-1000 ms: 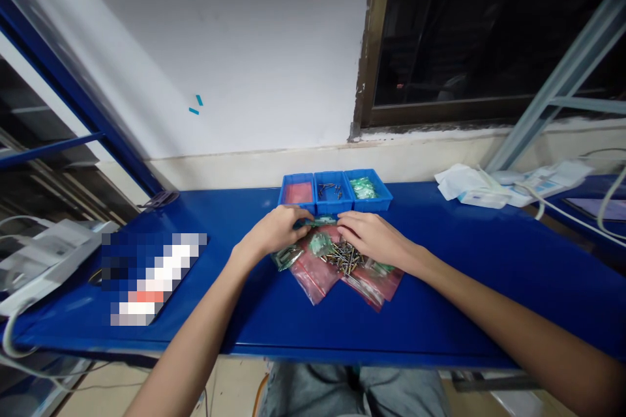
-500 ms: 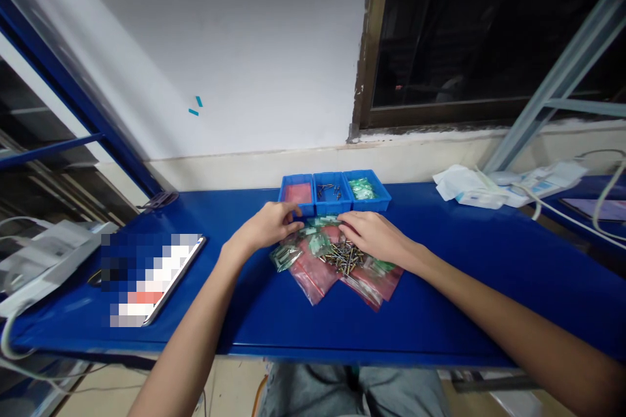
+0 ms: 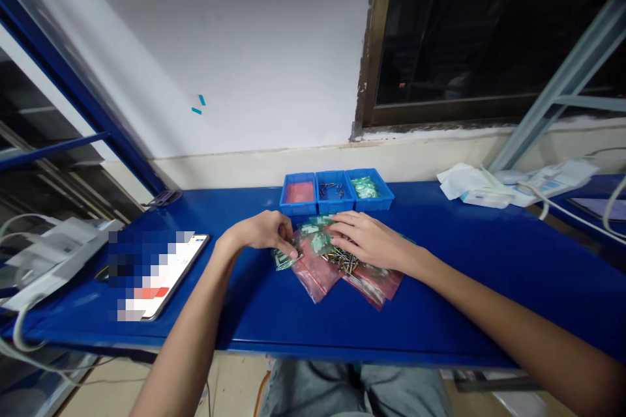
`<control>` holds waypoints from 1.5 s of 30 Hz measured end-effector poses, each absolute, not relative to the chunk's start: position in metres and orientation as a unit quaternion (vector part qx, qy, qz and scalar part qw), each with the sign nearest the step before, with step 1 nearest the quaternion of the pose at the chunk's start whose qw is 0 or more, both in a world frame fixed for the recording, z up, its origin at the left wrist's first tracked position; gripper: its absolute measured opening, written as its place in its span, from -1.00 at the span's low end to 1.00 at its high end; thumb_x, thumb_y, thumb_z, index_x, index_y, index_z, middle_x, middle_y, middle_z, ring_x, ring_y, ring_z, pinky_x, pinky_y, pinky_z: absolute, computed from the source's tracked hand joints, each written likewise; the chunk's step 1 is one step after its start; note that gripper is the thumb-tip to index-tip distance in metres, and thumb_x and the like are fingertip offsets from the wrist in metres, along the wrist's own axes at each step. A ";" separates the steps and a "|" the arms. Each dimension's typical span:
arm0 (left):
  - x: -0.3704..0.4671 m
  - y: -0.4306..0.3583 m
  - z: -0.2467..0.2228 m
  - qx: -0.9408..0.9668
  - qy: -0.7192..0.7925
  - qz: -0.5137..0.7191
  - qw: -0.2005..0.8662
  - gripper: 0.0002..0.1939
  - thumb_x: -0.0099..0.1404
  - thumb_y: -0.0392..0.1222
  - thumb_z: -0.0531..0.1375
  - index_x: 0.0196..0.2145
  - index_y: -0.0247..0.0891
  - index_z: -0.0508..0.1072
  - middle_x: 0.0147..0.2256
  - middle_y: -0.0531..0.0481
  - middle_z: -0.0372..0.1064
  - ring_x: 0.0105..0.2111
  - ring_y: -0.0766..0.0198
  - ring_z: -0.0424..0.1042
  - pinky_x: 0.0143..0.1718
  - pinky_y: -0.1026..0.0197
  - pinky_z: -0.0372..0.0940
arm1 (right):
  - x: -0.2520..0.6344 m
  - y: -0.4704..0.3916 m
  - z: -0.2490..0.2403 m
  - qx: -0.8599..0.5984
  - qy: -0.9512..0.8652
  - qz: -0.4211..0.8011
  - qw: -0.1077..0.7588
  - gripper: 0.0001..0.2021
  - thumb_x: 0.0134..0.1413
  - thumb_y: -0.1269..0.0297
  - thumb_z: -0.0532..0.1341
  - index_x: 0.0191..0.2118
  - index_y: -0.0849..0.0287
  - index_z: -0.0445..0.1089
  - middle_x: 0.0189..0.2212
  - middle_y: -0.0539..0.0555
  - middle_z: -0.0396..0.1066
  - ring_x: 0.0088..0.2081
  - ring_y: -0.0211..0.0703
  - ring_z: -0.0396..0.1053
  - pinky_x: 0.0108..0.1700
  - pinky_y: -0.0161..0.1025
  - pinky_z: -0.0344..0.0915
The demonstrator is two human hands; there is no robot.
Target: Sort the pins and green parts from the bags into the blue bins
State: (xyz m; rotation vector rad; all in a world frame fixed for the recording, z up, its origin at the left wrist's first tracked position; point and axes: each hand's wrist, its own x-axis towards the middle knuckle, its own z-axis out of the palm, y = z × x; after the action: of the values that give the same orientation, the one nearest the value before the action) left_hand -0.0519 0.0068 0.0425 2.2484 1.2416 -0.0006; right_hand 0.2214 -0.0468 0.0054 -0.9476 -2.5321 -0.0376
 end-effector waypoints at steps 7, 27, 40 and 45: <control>-0.060 0.008 0.048 0.844 0.406 0.025 0.351 -0.71 0.05 -0.05 0.37 -0.52 -0.29 0.40 -0.59 0.10 0.28 -0.56 0.38 0.20 -0.54 0.30 0.02 | 0.226 -0.050 0.011 -0.344 -0.914 0.012 0.215 -0.67 0.42 0.21 -0.03 0.02 0.07 0.45 0.13 0.12 0.39 0.18 0.04 0.27 0.17 0.16 0.21; 0.002 0.003 -0.001 0.624 0.384 0.365 0.574 -0.66 0.18 0.03 0.33 -0.31 -0.32 0.43 -0.44 0.01 0.34 -0.51 0.40 0.28 -0.49 0.29 0.25 | 0.220 -0.055 0.014 -0.370 -0.895 -0.034 0.246 -0.70 0.30 0.30 0.10 0.11 0.12 0.32 -0.02 0.17 0.42 -0.10 -0.02 0.45 -0.13 -0.08 0.44; 0.007 -0.004 0.011 0.617 0.349 0.384 0.592 -0.57 0.40 0.07 0.08 0.00 -0.33 0.40 -0.21 -0.20 0.48 -0.45 0.32 0.46 -0.34 0.18 0.38 | 0.224 -0.046 0.005 -0.400 -0.856 -0.035 0.327 -0.74 0.38 0.33 -0.03 -0.07 0.20 0.39 -0.15 0.16 0.42 -0.17 -0.09 0.42 -0.12 -0.15 0.36; 0.006 -0.010 0.017 0.689 0.332 0.380 0.520 -0.44 0.32 -0.02 0.18 0.21 -0.22 0.22 -0.12 -0.19 0.44 -0.39 0.27 0.48 -0.37 0.19 0.37 | 0.219 -0.048 0.010 -0.428 -0.822 0.007 0.376 -0.79 0.34 0.31 0.03 -0.29 0.17 0.37 -0.34 0.09 0.38 -0.29 -0.14 0.36 -0.22 -0.19 0.31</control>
State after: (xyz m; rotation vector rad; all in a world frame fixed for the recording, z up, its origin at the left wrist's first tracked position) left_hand 0.0058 -0.0102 0.0167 1.6526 0.7967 0.9120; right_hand 0.2189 -0.0476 0.0098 -1.0940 -2.1019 0.0174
